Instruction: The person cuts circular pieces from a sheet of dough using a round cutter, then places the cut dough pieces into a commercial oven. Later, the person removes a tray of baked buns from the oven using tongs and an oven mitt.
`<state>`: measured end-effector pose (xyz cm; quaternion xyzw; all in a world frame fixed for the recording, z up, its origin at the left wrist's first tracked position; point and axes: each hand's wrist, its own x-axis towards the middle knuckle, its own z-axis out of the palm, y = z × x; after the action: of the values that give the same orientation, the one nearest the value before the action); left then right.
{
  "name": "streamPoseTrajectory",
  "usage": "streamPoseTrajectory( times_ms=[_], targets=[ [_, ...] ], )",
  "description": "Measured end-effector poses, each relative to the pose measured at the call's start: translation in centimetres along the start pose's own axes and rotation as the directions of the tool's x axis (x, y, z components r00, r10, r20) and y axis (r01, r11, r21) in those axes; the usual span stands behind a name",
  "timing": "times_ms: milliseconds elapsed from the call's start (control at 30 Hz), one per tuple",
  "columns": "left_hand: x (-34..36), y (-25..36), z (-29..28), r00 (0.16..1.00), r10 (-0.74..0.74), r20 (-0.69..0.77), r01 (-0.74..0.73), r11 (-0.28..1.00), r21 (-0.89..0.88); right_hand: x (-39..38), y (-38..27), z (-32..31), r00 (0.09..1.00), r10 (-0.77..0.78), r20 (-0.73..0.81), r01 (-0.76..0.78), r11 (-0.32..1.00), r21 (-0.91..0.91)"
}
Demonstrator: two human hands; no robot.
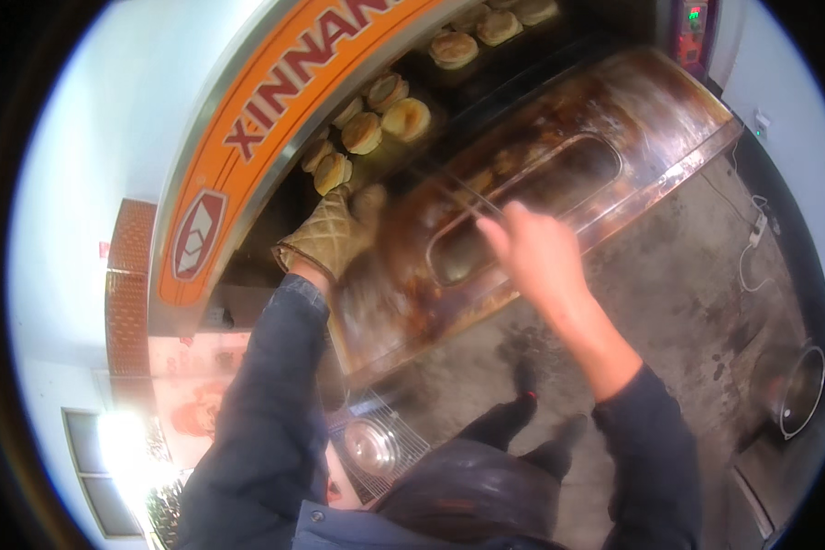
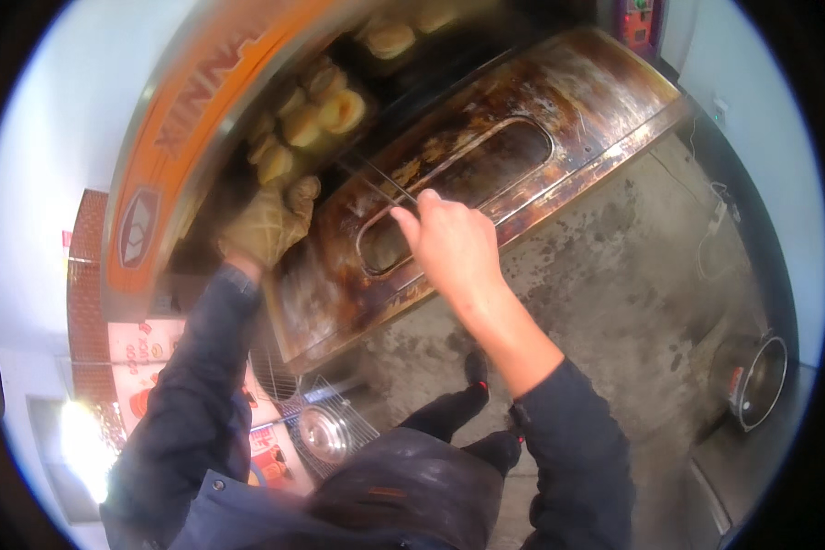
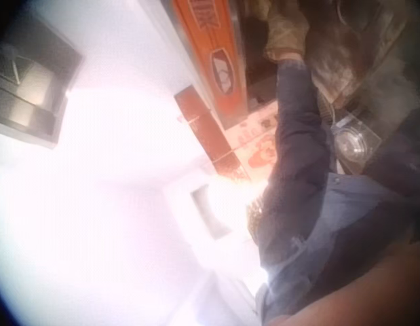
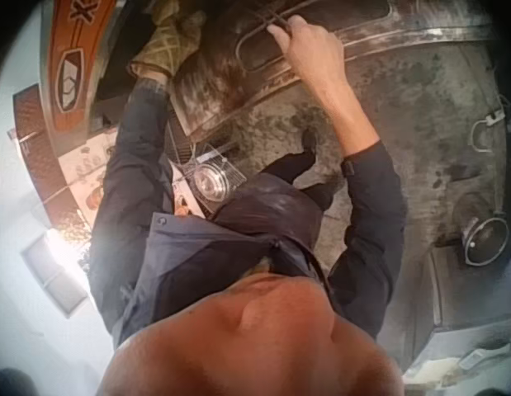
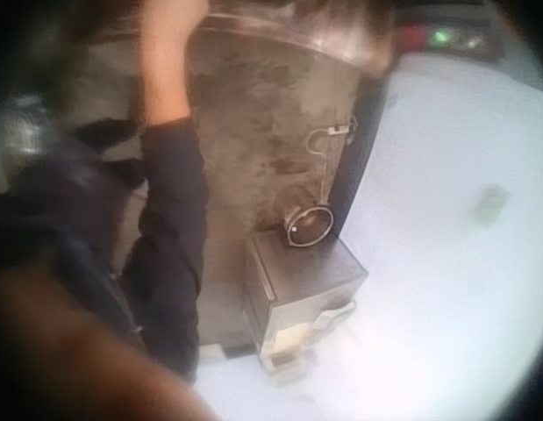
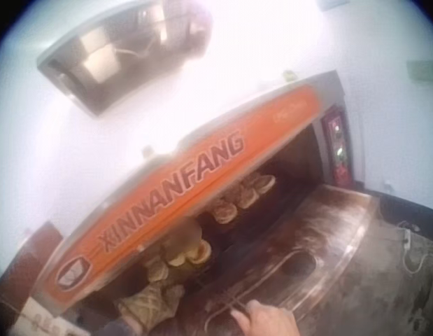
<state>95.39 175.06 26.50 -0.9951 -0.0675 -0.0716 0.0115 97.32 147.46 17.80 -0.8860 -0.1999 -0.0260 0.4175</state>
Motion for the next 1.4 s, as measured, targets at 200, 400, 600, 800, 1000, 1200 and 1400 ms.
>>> streamPoseTrajectory(
  times_ms=[200, 400, 600, 800, 1000, 1200, 1400],
  targets=[
    [3.3, -1.5, 1.6, 0.905, 0.345, -0.248, -0.165, 0.824, 0.542, -8.5, 2.5, -6.8, 0.908, 0.419, 0.026, -0.390, 0.819, 0.420],
    [7.4, -4.9, 4.7, 0.991, 0.117, 0.069, -0.120, 0.992, 0.038, -23.4, 10.5, -6.1, 0.729, 0.684, 0.017, -0.515, 0.533, 0.671],
    [7.3, 1.4, 1.9, 0.991, -0.055, 0.119, 0.030, 0.978, 0.206, -27.1, 13.8, -5.0, 0.666, 0.745, -0.051, -0.443, 0.449, 0.776],
    [8.5, -0.9, 2.7, 0.995, 0.071, 0.065, -0.095, 0.844, 0.529, -23.4, 15.9, -8.8, 0.689, 0.725, 0.027, -0.431, 0.378, 0.819],
    [11.9, 7.2, 1.2, 0.979, -0.167, 0.118, 0.168, 0.986, 0.001, -20.2, 17.6, -14.8, 0.671, 0.700, 0.246, -0.462, 0.135, 0.877],
    [19.5, 18.8, 3.3, 0.964, -0.176, 0.198, 0.231, 0.924, -0.305, -8.1, 21.1, -21.4, 0.779, 0.587, 0.222, -0.570, 0.514, 0.641],
    [24.3, 22.5, 5.2, 0.903, -0.272, 0.333, 0.374, 0.877, -0.300, -8.1, 26.3, -24.8, 0.812, 0.583, 0.040, -0.514, 0.680, 0.523]
  ],
)
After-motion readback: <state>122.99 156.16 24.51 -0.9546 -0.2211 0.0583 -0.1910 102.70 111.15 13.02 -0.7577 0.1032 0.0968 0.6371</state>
